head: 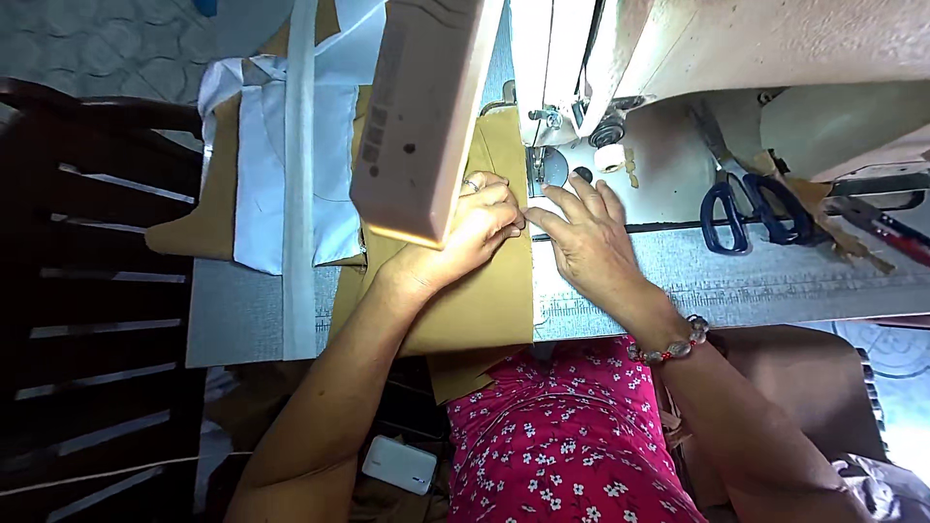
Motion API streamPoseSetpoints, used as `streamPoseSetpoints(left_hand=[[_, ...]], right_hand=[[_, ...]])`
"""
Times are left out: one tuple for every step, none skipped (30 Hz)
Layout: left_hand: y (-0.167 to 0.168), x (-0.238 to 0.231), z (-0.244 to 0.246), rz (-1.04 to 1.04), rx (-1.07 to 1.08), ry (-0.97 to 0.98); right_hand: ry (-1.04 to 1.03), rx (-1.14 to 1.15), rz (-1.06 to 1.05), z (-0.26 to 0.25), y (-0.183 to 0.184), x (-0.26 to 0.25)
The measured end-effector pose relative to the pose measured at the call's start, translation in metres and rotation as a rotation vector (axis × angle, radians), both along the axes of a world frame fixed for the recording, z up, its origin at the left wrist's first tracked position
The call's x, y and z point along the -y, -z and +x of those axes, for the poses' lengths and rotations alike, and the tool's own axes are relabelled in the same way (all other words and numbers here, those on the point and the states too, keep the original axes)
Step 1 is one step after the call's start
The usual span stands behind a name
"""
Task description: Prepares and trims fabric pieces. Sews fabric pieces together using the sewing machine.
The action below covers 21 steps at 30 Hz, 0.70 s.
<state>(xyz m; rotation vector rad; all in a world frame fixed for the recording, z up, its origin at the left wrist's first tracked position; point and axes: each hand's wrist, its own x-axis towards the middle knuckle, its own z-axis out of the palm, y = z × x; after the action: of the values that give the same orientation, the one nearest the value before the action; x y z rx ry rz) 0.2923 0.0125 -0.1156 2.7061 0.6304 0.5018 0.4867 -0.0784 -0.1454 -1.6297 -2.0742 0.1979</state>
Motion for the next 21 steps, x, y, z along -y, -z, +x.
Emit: streamPoseSetpoints(left_hand=[[0.000, -0.001, -0.001, -0.001, -0.005, 0.006], [0.000, -0.002, -0.001, -0.004, -0.009, 0.009], [0.000, -0.002, -0.001, -0.005, -0.017, 0.004], [0.000, -0.002, 0.000, -0.009, -0.029, -0.005], [0.000, -0.001, 0.001, -0.011, -0.041, -0.011], [0.001, -0.001, 0.002, -0.005, -0.055, -0.016], [0.001, -0.001, 0.003, 0.000, -0.065, -0.019], [0.002, -0.001, 0.004, 0.004, -0.069, -0.018], [0.002, -0.001, 0.005, 0.010, -0.072, -0.014], [0.003, -0.002, 0.005, 0.017, -0.074, -0.011], [0.003, -0.002, 0.006, 0.026, -0.078, -0.009], [0.003, -0.002, 0.006, 0.033, -0.087, -0.009], [0.002, -0.003, 0.007, 0.041, -0.090, -0.007], [0.002, -0.003, 0.008, 0.046, -0.090, -0.005], [0.001, -0.003, 0.009, 0.046, -0.093, -0.006], [0.000, -0.002, 0.010, 0.042, -0.097, -0.006], [-0.001, -0.001, 0.010, 0.030, -0.094, -0.003], [-0.002, 0.000, 0.011, 0.016, -0.083, -0.002], [-0.002, 0.001, 0.011, 0.003, -0.059, -0.004], [-0.001, 0.001, 0.012, -0.010, -0.032, -0.010], [-0.001, 0.002, 0.012, -0.019, -0.016, -0.017]], right_hand=[[0.000, 0.012, 0.013, -0.001, 0.001, 0.001], [0.003, 0.015, 0.024, -0.001, 0.002, 0.001], [0.006, 0.014, 0.027, -0.001, 0.002, 0.002], [0.009, 0.012, 0.023, -0.001, 0.002, 0.003], [0.010, 0.011, 0.017, -0.001, 0.002, 0.004], [0.007, 0.012, 0.011, -0.002, 0.000, 0.005], [-0.001, 0.009, -0.001, -0.002, -0.002, 0.007], [-0.002, 0.005, -0.006, -0.003, -0.004, 0.008], [0.000, 0.001, -0.001, -0.003, -0.004, 0.008], [0.004, -0.003, 0.011, -0.003, -0.003, 0.008], [0.007, -0.006, 0.022, -0.003, -0.001, 0.008], [0.011, -0.010, 0.032, -0.004, 0.000, 0.008], [0.014, -0.013, 0.039, -0.004, 0.001, 0.007], [0.018, -0.015, 0.048, -0.004, 0.002, 0.006], [0.021, -0.018, 0.049, -0.004, 0.003, 0.005], [0.023, -0.025, 0.049, -0.004, 0.003, 0.005], [0.023, -0.032, 0.046, -0.004, 0.003, 0.005], [0.023, -0.039, 0.045, -0.004, 0.003, 0.005], [0.023, -0.044, 0.046, -0.003, 0.003, 0.006], [0.021, -0.050, 0.041, -0.003, 0.003, 0.006], [0.021, -0.051, 0.037, -0.003, 0.002, 0.006]])
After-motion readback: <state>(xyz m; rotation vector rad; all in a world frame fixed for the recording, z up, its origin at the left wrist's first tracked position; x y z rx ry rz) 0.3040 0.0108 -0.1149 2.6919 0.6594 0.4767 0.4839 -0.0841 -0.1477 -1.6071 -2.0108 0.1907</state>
